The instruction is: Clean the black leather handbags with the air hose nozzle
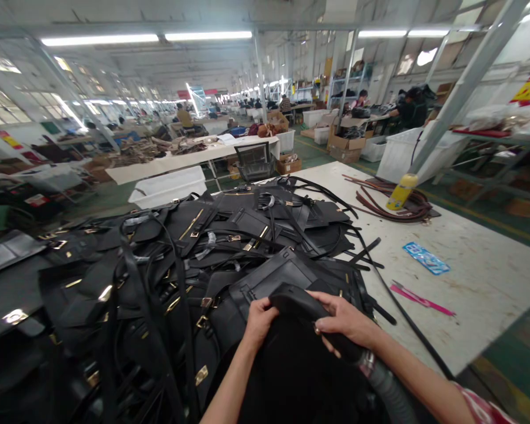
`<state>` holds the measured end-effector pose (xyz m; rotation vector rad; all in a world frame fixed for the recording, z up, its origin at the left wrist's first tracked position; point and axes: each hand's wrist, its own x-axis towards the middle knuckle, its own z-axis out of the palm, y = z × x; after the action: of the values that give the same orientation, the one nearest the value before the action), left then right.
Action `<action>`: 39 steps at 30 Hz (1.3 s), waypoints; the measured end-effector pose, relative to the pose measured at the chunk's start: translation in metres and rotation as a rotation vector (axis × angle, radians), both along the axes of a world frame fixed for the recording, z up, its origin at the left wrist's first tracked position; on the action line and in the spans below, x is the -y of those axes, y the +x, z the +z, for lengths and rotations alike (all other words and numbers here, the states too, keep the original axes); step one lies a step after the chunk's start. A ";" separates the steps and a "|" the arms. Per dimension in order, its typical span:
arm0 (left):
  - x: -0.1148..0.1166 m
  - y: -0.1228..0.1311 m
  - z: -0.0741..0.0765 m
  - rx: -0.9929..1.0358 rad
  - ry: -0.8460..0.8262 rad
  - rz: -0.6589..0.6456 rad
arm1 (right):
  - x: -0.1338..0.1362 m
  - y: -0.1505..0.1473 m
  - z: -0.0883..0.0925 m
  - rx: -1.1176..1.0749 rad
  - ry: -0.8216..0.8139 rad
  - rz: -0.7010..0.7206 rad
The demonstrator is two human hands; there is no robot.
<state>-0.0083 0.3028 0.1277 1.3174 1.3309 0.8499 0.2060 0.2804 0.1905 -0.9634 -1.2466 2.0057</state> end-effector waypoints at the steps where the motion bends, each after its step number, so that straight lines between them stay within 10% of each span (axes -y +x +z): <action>1: 0.002 -0.005 0.005 -0.025 0.003 -0.013 | -0.001 -0.002 0.000 -0.003 0.025 -0.032; 6: 0.033 -0.081 0.024 -0.266 0.021 0.036 | 0.007 0.002 -0.003 0.018 0.065 -0.100; 11: 0.111 -0.146 0.001 -0.307 -0.142 0.334 | 0.041 -0.006 -0.006 0.101 0.033 -0.071; 18: 0.148 -0.112 -0.014 0.634 -0.402 0.961 | 0.077 -0.049 0.006 0.123 -0.003 0.147; 27: 0.154 -0.096 0.006 0.904 -0.379 0.978 | 0.084 -0.116 0.011 0.100 -0.046 0.401; 39: 0.147 -0.095 0.002 0.972 -0.495 0.952 | 0.097 -0.133 0.003 0.164 0.020 0.295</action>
<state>-0.1036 0.1554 0.1294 -0.2426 1.1684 1.4086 0.0727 0.1838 0.1939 -0.9991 -1.5736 2.1647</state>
